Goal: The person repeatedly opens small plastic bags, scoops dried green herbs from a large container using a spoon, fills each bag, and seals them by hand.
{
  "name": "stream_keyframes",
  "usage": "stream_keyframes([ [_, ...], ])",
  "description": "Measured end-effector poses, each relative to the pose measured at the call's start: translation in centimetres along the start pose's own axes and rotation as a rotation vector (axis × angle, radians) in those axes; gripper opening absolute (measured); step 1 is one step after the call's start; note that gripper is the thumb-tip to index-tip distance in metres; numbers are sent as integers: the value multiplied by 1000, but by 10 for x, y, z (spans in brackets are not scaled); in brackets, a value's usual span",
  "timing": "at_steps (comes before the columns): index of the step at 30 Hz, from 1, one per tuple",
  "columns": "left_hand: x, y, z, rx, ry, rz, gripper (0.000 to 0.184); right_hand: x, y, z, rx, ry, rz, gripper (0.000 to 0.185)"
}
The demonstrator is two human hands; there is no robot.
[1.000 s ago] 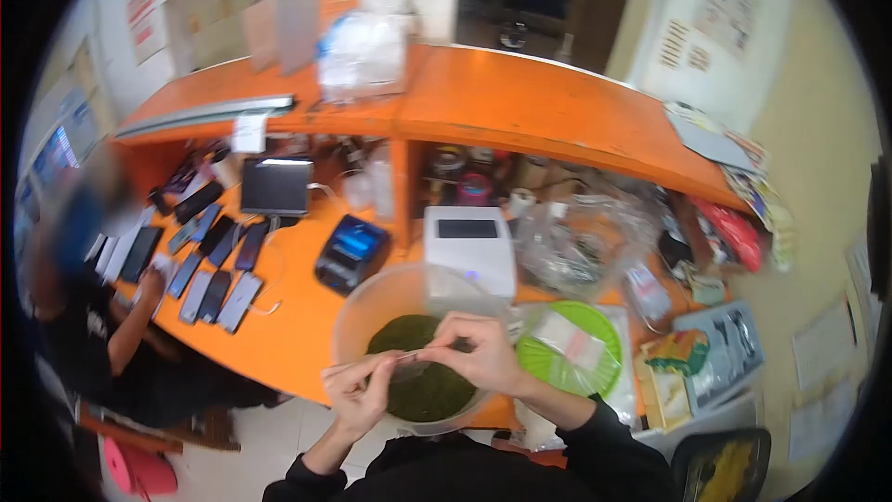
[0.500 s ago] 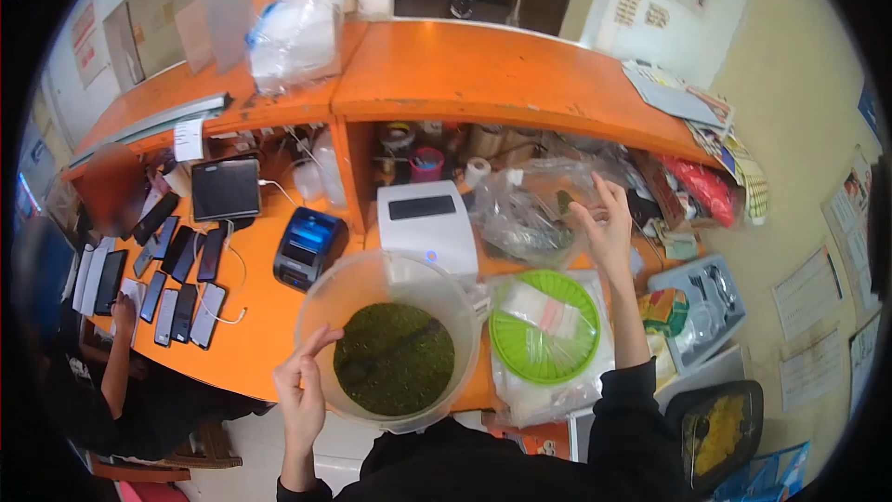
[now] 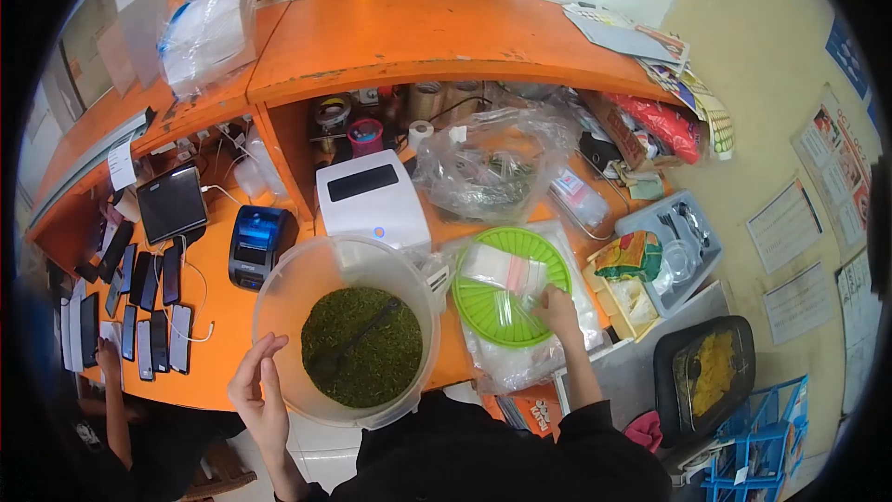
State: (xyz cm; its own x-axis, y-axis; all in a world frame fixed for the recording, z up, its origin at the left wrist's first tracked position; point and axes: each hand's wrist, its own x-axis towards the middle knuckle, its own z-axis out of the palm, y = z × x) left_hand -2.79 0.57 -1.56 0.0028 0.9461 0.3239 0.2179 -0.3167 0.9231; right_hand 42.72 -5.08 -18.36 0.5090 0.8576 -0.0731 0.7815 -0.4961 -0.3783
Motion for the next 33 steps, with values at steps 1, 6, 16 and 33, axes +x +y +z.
stream_keyframes([
  [1,1,1,2,-6,-13,3,24,-2,2,0,32,24,17,29],
  [6,9,8,15,-34,-69,29,20,-11,-4,-15,154,207,-29,9],
  [16,2,46,67,-346,-370,-27,20,-100,-255,-102,1005,-5,-629,13],
  [33,-13,24,39,-181,-37,85,8,-116,-302,-83,1079,-236,-889,20],
])
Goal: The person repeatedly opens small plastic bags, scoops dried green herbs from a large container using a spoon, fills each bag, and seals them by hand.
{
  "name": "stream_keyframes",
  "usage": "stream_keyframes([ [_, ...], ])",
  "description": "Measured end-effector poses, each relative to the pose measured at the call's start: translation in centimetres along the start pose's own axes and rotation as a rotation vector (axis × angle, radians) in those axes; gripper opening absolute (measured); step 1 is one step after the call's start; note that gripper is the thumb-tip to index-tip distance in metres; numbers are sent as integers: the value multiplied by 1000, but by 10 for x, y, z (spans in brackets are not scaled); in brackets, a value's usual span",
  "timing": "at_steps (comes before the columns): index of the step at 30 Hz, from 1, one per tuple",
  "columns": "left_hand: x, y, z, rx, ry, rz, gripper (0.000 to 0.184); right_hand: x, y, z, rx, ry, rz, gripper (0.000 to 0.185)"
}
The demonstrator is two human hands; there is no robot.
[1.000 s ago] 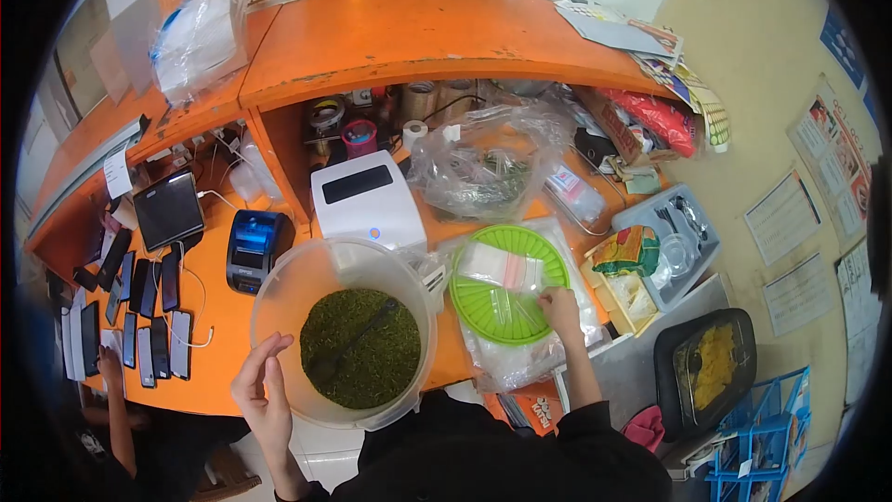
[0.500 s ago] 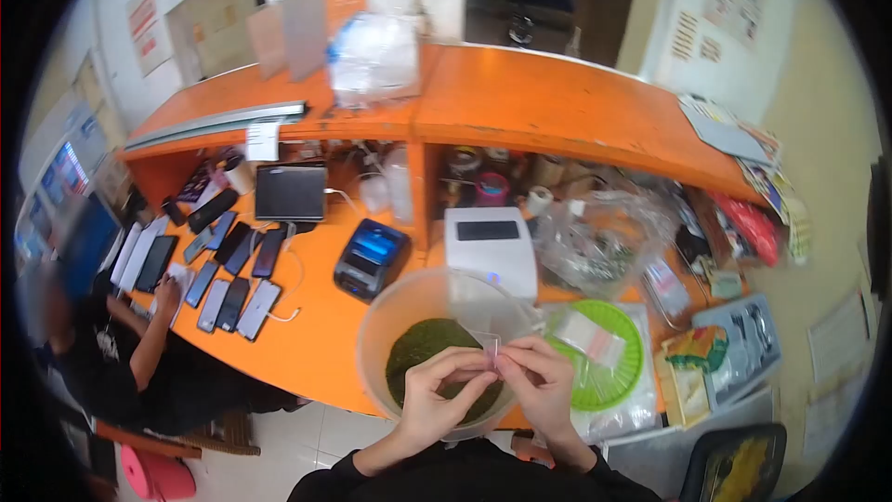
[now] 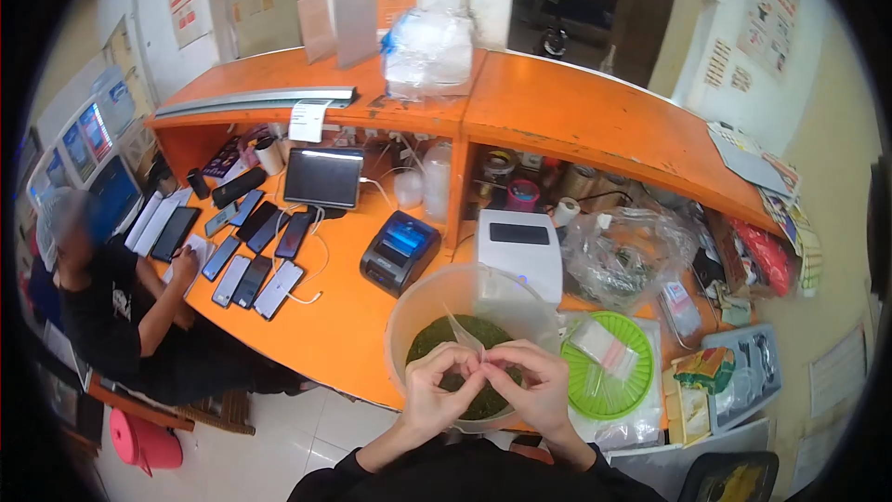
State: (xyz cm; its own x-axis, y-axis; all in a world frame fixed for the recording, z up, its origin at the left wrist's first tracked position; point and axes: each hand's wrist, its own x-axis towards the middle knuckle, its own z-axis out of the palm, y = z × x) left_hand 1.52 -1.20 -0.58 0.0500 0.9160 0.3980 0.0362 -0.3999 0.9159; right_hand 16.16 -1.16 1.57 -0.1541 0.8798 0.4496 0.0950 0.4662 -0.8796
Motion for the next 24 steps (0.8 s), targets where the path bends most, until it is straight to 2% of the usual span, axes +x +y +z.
stream_keyframes([
  [2,2,1,3,14,-66,14,9,-4,-2,-7,-7,24,52,16],
  [4,5,1,5,-10,-142,14,9,-9,0,-18,167,39,176,15],
  [7,11,3,13,-405,-272,-167,11,-19,-3,-22,347,125,225,12],
  [8,12,2,16,-373,-269,-152,10,-21,-4,-20,393,160,216,11],
  [11,12,-1,27,-215,-225,-56,8,-26,6,-12,289,287,74,10],
  [14,6,-11,36,20,-90,190,7,-31,6,5,-446,467,-211,13],
  [15,3,4,36,138,13,192,5,-30,12,7,-479,536,-226,16],
  [16,2,1,35,69,30,161,4,-29,19,6,-523,618,-235,19],
  [18,4,-3,40,138,57,123,3,-35,16,1,-494,547,-194,23],
  [20,13,-17,30,300,1,261,4,-44,9,-16,-538,609,-162,25],
  [21,18,-28,25,192,-7,256,3,-51,6,-29,-545,616,-153,27],
  [23,32,-38,8,130,2,349,5,-90,0,-77,-703,839,-55,30],
  [24,36,-29,9,113,21,357,8,-123,6,-97,-756,1066,97,32],
])
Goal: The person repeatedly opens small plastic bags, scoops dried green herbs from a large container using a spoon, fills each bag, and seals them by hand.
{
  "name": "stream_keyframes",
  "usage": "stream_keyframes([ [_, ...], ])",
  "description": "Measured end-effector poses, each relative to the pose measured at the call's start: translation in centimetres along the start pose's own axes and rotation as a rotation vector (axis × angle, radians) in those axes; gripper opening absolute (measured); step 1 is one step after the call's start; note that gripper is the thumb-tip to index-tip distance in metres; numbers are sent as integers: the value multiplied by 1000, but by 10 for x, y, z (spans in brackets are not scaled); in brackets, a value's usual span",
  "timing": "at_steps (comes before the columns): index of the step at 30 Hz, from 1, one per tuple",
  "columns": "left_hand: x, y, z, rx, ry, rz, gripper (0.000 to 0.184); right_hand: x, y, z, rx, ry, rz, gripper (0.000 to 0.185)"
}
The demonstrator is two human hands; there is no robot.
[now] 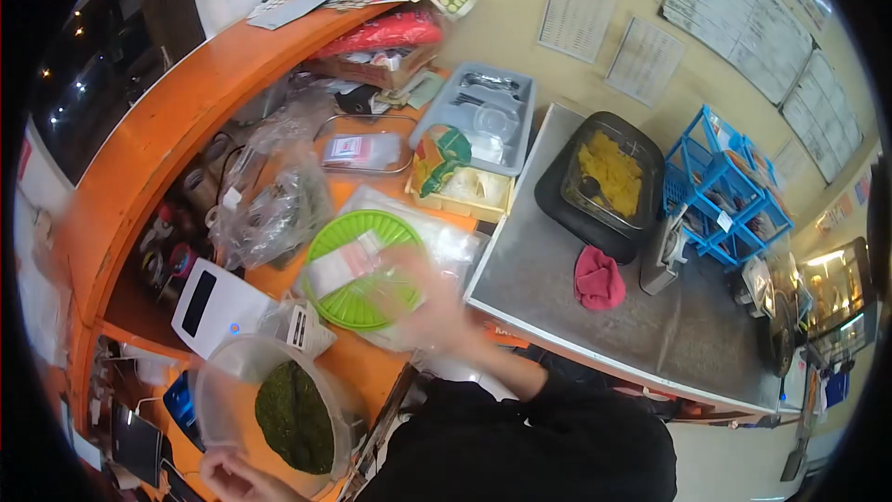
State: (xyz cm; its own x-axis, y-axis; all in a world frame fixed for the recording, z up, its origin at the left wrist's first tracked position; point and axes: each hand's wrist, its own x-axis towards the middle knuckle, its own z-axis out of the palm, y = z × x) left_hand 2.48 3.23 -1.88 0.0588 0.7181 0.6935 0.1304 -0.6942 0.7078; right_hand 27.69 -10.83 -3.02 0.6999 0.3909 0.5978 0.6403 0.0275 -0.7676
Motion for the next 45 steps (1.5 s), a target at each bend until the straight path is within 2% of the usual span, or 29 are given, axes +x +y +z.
stream_keyframes([
  [1,7,12,-2,-4,37,8,11,5,22,-37,-21,141,152,35],
  [2,11,19,-3,-2,82,16,14,3,51,-80,-301,215,292,37],
  [3,12,18,-6,-7,68,-5,14,-12,96,-127,-799,236,96,41],
  [4,14,16,-10,-8,64,-22,14,-38,123,-165,-1047,280,251,45],
  [5,15,15,-15,-6,67,-35,14,-57,142,-193,-1266,294,620,55],
  [6,15,11,-19,13,78,-41,14,-71,142,-210,-1270,300,947,65],
  [7,14,4,-23,32,93,-49,13,-113,191,-237,-1416,278,1008,70],
  [8,13,0,-26,51,105,-55,13,-135,199,-249,-1283,234,1091,64],
  [10,9,-4,-31,64,127,-119,11,-135,201,-258,-1293,336,1144,49],
  [12,2,-20,-43,74,124,-213,9,-147,235,-293,-1251,294,1017,33],
  [13,1,-21,-45,86,135,-198,13,-106,176,-268,-776,431,1064,27],
  [15,1,-15,-47,127,155,-161,15,-96,203,-262,-139,424,905,27],
  [16,1,-11,-48,151,160,-143,16,-80,193,-249,175,405,818,28],
  [17,1,-7,-50,179,168,-135,16,-61,184,-232,286,330,846,28],
  [19,0,0,-54,239,182,-113,16,-24,189,-195,517,107,685,33],
  [20,-2,4,-57,241,185,-106,16,4,170,-159,611,99,666,34],
  [23,-11,10,-68,275,215,-85,15,69,180,-77,802,-66,657,37],
  [25,-22,8,-80,332,257,-81,13,105,203,-19,853,-128,684,29],
  [27,-22,26,-78,369,390,-33,11,135,241,40,819,-153,736,32],
  [30,-37,39,-85,536,534,-49,8,166,300,118,404,-168,722,29],
  [32,-44,52,-89,565,514,-28,7,178,368,162,-81,-255,393,27],
  [33,-57,54,-96,546,552,-140,10,181,389,175,-306,-284,203,26],
  [35,-58,66,-88,500,527,-158,8,193,381,195,-458,-250,127,24],
  [38,-56,86,-76,552,551,-216,6,200,373,225,-459,-244,88,24],
  [41,-63,94,-69,613,608,-267,5,210,408,253,-526,-294,54,27],
  [45,-54,91,-53,509,614,-307,5,240,383,230,-511,-677,-122,30],
])
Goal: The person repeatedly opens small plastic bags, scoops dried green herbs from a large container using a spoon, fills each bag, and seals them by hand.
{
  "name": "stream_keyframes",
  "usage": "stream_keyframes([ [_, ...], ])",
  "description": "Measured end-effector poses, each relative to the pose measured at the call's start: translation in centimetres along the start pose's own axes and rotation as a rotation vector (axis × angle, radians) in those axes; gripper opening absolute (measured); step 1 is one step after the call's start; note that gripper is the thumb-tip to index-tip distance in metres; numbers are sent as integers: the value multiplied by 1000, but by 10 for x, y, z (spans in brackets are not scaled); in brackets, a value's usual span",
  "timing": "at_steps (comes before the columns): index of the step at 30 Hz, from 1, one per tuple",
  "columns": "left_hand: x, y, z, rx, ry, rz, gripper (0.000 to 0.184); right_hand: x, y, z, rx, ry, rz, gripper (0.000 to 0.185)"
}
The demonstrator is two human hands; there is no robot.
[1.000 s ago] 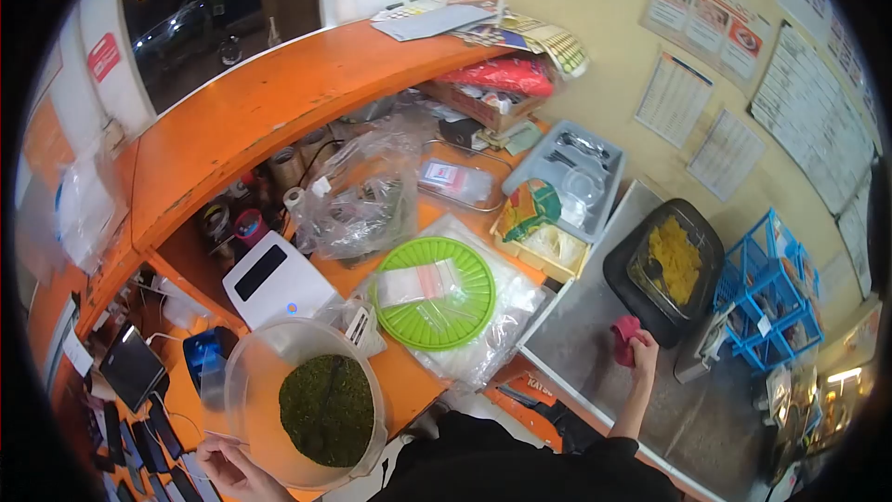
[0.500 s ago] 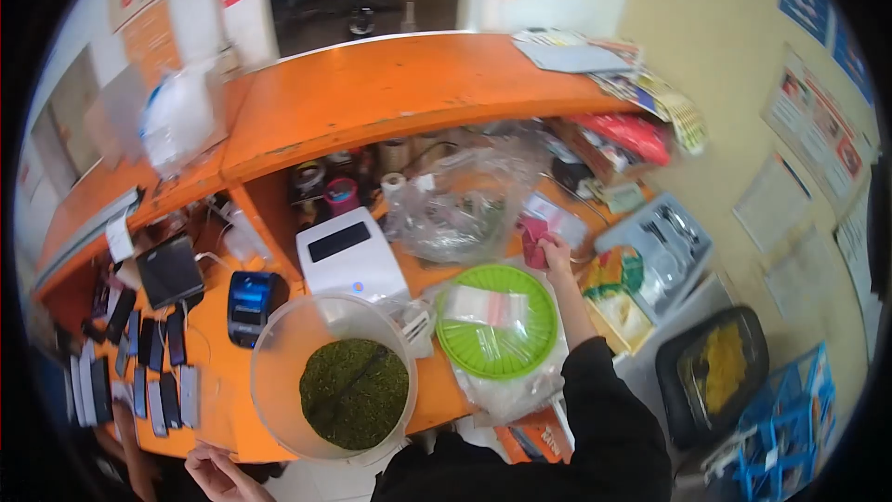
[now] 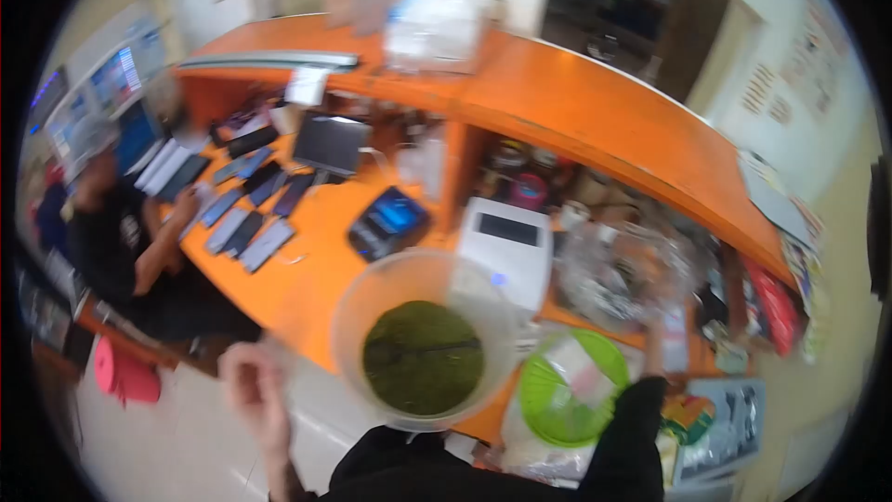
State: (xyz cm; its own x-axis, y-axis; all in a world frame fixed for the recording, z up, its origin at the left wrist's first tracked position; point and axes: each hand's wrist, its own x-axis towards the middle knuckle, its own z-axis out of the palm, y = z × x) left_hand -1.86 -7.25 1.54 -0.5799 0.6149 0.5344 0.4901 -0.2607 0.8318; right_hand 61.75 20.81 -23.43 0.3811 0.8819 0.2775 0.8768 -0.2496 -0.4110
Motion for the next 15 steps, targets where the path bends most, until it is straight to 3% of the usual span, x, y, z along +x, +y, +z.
stream_keyframes([
  [2,-3,-6,11,-78,-120,-21,8,1,-9,-44,41,-141,-195,33],
  [4,-8,-12,25,-212,-170,-104,10,-12,-36,-95,31,-125,-226,35],
  [5,-7,-8,35,-298,-191,-129,10,-37,-74,-129,34,-61,-38,38],
  [6,-8,-8,43,-278,-208,-119,10,-54,-94,-153,-87,28,-36,38],
  [8,-8,-6,56,-249,-285,-91,9,-99,-180,-194,-45,384,-345,34],
  [9,-8,-1,63,-218,-311,-32,10,-141,-267,-231,328,297,-415,31],
  [10,-9,3,69,-191,-339,29,10,-170,-317,-248,595,72,-276,33],
  [11,-10,8,74,-163,-368,87,10,-190,-334,-231,592,125,-478,38],
  [12,-10,13,78,-155,-364,165,11,-217,-377,-244,649,-18,-668,32],
  [15,-15,21,86,-162,-326,323,14,-260,-423,-208,850,-205,-782,33],
])
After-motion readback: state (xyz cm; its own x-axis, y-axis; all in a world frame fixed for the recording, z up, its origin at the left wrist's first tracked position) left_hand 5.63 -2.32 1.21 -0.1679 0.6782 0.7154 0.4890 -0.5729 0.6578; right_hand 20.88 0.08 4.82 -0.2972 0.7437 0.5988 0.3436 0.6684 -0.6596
